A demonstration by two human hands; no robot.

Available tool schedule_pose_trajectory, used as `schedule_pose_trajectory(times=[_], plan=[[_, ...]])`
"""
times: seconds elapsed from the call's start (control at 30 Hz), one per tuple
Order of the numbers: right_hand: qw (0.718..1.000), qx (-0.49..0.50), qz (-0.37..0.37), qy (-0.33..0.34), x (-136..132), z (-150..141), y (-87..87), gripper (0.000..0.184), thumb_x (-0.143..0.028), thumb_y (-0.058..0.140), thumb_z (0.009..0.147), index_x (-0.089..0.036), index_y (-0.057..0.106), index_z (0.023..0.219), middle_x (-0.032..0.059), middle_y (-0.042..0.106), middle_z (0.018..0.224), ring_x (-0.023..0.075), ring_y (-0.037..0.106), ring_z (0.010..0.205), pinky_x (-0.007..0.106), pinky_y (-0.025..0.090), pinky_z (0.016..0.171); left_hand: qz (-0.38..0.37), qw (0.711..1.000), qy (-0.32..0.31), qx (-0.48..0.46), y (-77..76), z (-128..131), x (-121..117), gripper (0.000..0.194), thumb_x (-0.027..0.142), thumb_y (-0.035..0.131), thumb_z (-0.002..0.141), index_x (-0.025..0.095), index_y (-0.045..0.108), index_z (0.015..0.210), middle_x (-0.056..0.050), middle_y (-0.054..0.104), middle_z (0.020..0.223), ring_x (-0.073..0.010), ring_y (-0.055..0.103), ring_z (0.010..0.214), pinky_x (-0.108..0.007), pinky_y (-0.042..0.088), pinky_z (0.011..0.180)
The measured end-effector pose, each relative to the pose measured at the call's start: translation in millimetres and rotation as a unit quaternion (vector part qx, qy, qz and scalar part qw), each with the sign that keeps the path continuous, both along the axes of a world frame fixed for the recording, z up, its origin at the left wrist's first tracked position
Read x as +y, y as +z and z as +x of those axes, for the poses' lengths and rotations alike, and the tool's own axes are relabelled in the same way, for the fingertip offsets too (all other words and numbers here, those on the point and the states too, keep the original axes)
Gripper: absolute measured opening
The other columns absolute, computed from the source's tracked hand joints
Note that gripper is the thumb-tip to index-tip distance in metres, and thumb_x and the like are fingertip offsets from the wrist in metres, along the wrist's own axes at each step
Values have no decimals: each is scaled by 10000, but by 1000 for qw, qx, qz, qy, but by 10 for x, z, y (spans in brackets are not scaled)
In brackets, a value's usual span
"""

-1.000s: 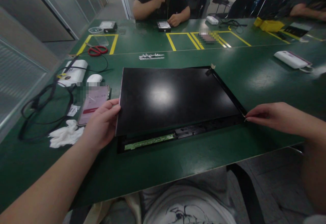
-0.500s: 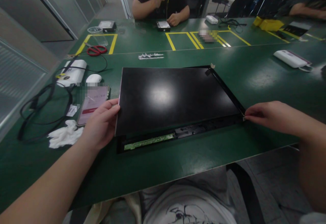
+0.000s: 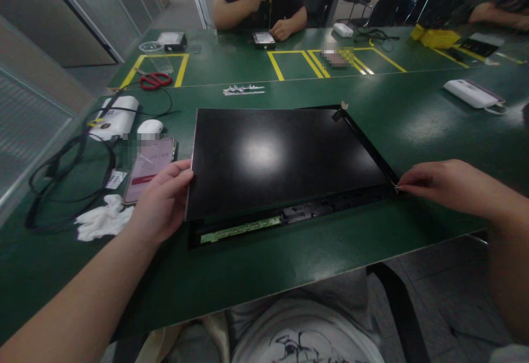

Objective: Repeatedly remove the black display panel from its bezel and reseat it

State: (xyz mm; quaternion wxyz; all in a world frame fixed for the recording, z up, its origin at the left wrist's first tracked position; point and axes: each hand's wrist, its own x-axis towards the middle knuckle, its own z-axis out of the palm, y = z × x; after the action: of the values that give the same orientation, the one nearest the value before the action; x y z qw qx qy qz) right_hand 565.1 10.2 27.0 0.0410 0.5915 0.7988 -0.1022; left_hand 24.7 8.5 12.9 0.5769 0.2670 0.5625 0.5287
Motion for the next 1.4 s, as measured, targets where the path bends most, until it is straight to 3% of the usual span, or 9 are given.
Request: schedule_pose_trajectory(times=[0.2, 0.3, 0.53, 0.8, 1.13, 1.4], plan=[[992, -24, 110, 52, -34, -36, -24, 352, -474, 525, 980, -274, 804, 901, 65, 813, 911, 227, 752, 725, 336, 539, 601, -2, 1000, 6, 5, 14, 14, -5, 340, 130, 785, 646, 151, 756, 984, -22, 815, 750, -149, 678, 494, -214, 564, 423], [990, -16, 128, 60, -83, -22, -45, 370, -477, 521, 990, -272, 811, 887, 56, 808, 870, 221, 743, 686, 333, 527, 574, -2, 1000, 5, 5, 8, 5, -9, 346, 118, 767, 667, 143, 755, 1012, -28, 817, 759, -150, 685, 502, -217, 578, 443], [998, -5, 43, 54, -117, 51, -26, 261, -411, 608, 950, -279, 815, 860, 45, 820, 859, 235, 774, 727, 342, 557, 620, -4, 1000, 15, 6, 12, 6, 0, 338, 92, 740, 676, 143, 759, 1010, -26, 808, 750, -149, 675, 492, -222, 583, 440], [998, 11, -48, 33, -37, 67, 9, 337, -414, 554, 960, -277, 861, 961, 73, 854, 973, 284, 813, 865, 411, 632, 799, -16, 999, 26, 14, 59, 65, 3, 297, 88, 707, 703, 135, 758, 991, -34, 798, 729, -146, 667, 474, -215, 573, 431], [998, 1, -62, 31, -35, 89, 13, 364, -298, 516, 919, -272, 871, 996, 76, 850, 1022, 276, 813, 909, 414, 652, 851, -14, 1000, 25, 11, 51, 57, 2, 307, 93, 714, 687, 127, 770, 987, -42, 797, 726, -154, 674, 479, -217, 574, 428], [995, -79, -60, 16, -40, -37, 35, 403, -199, 515, 880, -299, 886, 1003, 51, 848, 1041, 257, 809, 884, 390, 643, 799, -15, 999, 27, 17, 40, 53, -7, 278, 79, 696, 726, 130, 765, 990, -41, 789, 731, -153, 664, 482, -210, 558, 423]])
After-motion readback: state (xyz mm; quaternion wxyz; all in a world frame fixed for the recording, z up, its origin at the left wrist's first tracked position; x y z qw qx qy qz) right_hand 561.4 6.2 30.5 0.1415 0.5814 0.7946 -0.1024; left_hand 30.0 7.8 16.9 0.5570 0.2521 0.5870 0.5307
